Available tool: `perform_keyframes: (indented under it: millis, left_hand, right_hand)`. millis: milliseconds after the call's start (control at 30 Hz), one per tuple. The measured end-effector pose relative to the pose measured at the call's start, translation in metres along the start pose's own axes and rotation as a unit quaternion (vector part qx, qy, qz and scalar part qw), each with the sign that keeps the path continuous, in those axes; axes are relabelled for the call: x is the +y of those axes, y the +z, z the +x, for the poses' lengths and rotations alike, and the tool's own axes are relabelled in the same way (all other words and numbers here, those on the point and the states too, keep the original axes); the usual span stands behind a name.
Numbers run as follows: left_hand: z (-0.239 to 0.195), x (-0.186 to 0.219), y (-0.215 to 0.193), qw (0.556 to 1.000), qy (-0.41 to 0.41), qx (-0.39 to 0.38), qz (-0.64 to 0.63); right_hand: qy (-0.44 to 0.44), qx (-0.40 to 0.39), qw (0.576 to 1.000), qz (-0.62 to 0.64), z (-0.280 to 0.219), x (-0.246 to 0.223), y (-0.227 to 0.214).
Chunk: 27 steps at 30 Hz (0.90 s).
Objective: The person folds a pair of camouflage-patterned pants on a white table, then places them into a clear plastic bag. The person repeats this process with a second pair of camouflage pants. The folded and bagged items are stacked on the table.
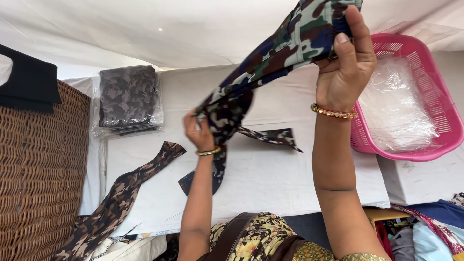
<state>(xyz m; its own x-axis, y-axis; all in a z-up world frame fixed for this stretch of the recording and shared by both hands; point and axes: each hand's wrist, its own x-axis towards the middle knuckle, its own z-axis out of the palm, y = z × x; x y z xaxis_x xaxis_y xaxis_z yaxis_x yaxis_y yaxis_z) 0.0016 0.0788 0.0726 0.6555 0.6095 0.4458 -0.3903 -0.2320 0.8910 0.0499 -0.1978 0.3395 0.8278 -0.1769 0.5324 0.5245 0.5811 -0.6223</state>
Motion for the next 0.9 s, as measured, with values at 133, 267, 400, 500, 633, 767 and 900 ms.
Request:
perform_keyframes:
  millis: [133,267,400,500,633,767,900]
  left_hand:
    - [0.071,0.105,-0.058,0.921,0.287,0.184,0.188]
    - [0.065,0.097,-0.07,0.884,0.357,0.151,0.261]
    - [0.002,-0.002,-0.067,0.872,0.3,-0.065,0.381]
    - [-0.058,-0.065,-0.068,0.817,0.212,-0.239,0.48]
    - [-0.105,-0.088,-0.068,0.67,-0.002,-0.517,0.533]
    - [-0.126,-0.122,-0.067,0.668,-0.024,-0.526,0.525]
    - [-0.127,-0.146,-0.068,0.683,-0.006,-0.506,0.527]
  right_hand:
    - [0.002,0.02,1.0,0.015,-0.008,-0.007,-0.037]
    - [-0.005,0.038,0.999,0.01,-0.034,0.007,-0.089]
    - [0.07,0.14,0.982,-0.106,-0.088,0.067,-0.213]
    - [0.2,0.21,0.927,-0.237,-0.158,0.126,-0.327]
    - [0.474,0.249,0.733,-0.419,-0.26,0.184,-0.433]
    - [0.459,0.303,0.723,-0.419,-0.269,0.177,-0.398]
    - [0.397,0.331,0.735,-0.439,-0.252,0.19,-0.405]
